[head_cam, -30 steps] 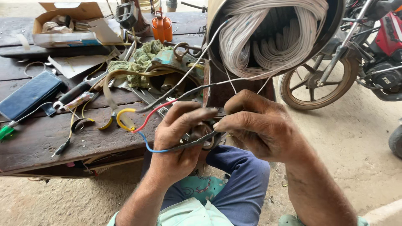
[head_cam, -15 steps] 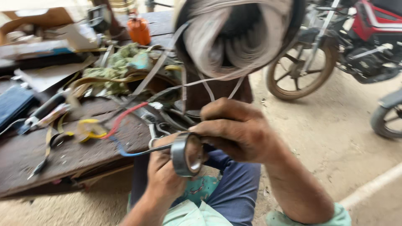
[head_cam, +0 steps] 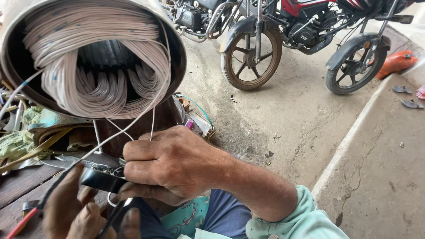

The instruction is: The person sits at a cluttered workbench and repairs a bundle of wires. They strip insulation, twist exposed strands, and wrap connections with black and yellow electrical tape. The person uses pliers and scissors to cut and adjust the wires.

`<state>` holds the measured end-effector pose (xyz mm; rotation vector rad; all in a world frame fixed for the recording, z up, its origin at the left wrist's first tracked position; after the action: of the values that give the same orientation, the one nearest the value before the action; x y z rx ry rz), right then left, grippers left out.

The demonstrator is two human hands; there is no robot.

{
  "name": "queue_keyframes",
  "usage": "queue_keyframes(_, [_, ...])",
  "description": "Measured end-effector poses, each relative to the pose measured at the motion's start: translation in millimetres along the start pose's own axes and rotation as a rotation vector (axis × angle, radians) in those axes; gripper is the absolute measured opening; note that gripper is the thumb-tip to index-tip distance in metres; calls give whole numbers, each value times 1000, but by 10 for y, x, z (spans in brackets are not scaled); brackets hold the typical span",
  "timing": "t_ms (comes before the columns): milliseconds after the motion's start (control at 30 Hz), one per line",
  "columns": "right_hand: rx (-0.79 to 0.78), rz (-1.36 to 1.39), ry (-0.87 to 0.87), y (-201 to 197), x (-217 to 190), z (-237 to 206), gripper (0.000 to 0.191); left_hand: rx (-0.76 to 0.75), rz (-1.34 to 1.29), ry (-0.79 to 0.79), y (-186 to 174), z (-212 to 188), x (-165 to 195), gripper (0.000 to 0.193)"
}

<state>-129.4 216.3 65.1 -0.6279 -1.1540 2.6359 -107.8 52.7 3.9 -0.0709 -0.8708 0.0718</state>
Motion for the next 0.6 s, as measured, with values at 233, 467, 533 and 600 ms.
queue_keyframes(233, [38,-20,42,-27,-82,8,33,-99,51,-207,67,6,-8,33])
queue_keyframes(467, [-41,252,-89,-103,-129,111,19,-195,-291,-424,94,-253,-170,40])
queue_keyframes(533, [-4,239,-70,-75,-97,52,17,-228,-133,-302,81,-195,-62,39])
queue_keyframes(600, [53,238,-41,-48,-69,-12,18,-158,-186,-232,87,-185,31,29])
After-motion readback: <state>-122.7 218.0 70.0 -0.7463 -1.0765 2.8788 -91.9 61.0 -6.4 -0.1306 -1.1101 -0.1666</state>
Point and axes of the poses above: each hand's wrist, its own z-axis towards the middle knuckle, its own y-axis out of the palm, x = y × z, the point moved 7 cm from there along z, towards the middle knuckle, and after that the axes turned 6 degrees about -y, right-handed, at the moved point
